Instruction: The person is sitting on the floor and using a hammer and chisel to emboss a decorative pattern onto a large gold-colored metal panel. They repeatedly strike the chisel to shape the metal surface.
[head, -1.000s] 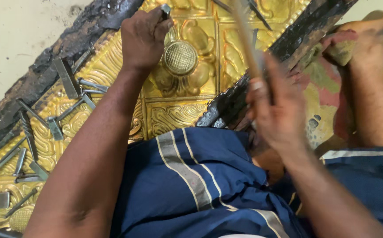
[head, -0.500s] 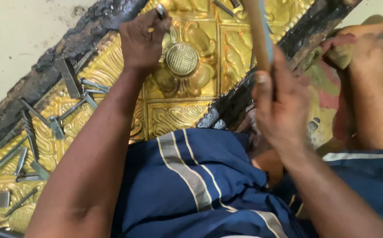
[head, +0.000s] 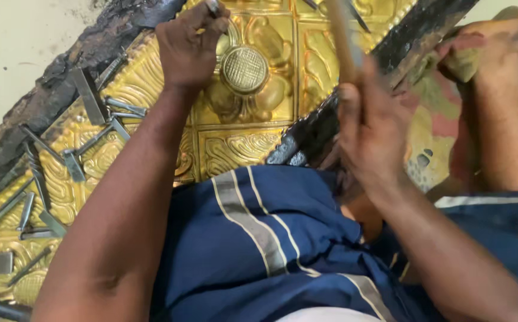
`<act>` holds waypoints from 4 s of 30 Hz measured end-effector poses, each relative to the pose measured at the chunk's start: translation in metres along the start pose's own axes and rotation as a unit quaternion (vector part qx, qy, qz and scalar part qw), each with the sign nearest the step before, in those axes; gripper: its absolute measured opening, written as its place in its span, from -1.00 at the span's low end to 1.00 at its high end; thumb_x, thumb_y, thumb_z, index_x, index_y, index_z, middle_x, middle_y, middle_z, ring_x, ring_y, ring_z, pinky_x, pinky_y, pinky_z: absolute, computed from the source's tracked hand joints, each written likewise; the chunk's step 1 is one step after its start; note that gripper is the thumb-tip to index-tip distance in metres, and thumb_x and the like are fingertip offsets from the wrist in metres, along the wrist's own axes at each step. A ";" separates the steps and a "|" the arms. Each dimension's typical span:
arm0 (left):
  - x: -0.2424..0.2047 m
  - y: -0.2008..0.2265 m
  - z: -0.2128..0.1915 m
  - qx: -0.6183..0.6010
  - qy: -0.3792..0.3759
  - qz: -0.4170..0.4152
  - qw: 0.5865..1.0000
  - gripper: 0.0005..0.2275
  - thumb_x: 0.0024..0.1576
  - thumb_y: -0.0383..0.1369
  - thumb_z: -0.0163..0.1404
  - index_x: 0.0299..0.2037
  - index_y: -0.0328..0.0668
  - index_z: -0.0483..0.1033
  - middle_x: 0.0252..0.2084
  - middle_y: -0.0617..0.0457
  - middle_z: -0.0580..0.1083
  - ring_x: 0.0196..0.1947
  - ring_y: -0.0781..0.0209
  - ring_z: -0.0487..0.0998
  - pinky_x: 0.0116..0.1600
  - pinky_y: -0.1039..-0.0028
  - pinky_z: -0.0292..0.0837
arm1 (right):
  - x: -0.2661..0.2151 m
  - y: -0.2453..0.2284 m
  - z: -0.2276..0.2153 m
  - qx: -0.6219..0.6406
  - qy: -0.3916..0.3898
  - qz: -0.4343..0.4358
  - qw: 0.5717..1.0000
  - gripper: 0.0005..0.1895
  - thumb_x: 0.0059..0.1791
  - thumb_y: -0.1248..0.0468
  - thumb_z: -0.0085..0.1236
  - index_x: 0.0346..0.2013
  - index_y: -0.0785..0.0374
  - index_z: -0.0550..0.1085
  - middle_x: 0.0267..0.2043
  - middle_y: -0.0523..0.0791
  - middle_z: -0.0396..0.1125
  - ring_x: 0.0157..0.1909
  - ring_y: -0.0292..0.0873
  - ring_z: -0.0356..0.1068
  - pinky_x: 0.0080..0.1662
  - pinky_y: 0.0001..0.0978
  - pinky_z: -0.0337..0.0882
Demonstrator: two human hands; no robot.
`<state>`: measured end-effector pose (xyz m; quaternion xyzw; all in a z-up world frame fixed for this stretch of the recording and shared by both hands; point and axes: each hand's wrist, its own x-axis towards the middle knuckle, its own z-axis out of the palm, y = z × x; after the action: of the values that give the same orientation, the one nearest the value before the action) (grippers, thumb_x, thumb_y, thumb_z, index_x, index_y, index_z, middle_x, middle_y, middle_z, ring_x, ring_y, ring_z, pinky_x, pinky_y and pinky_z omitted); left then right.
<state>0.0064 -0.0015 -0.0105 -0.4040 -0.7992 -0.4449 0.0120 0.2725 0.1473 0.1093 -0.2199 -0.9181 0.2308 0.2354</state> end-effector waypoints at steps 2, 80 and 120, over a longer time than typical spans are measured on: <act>0.021 -0.003 -0.003 0.045 0.009 0.041 0.998 -0.91 0.32 -0.38 0.11 -0.13 -0.23 0.61 -0.39 -0.11 0.50 -0.41 -0.05 0.54 -0.22 0.17 0.42 | -0.001 -0.018 -0.016 0.110 0.049 0.118 0.986 -0.56 0.20 0.28 -0.11 0.38 0.34 0.29 -0.50 -0.10 0.33 -0.48 -0.09 0.38 -0.34 -0.26 0.38; 0.015 0.021 -0.019 0.070 -0.070 0.197 0.975 -0.88 0.16 -0.50 0.09 -0.16 -0.08 0.61 -0.22 0.10 0.60 -0.23 0.13 0.59 -0.12 0.37 0.53 | -0.038 0.059 0.039 0.008 0.002 -0.054 0.998 -0.58 0.20 0.34 0.11 0.37 0.26 0.33 0.00 0.13 0.44 -0.12 0.13 0.53 -0.09 -0.15 0.51; 0.010 0.007 -0.006 0.018 0.008 0.113 0.993 -0.89 0.28 -0.49 0.02 -0.11 -0.19 0.62 -0.35 -0.05 0.55 -0.40 0.04 0.54 -0.29 0.25 0.45 | -0.011 0.012 -0.001 0.082 0.056 0.019 0.995 -0.65 0.27 0.33 0.02 0.36 0.34 0.34 -0.28 -0.04 0.40 -0.31 -0.17 0.43 -0.19 -0.28 0.45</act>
<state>0.0021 0.0027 0.0015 -0.4878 -0.7565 -0.4291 0.0755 0.2855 0.1521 0.1002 -0.2302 -0.8772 0.2968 0.2990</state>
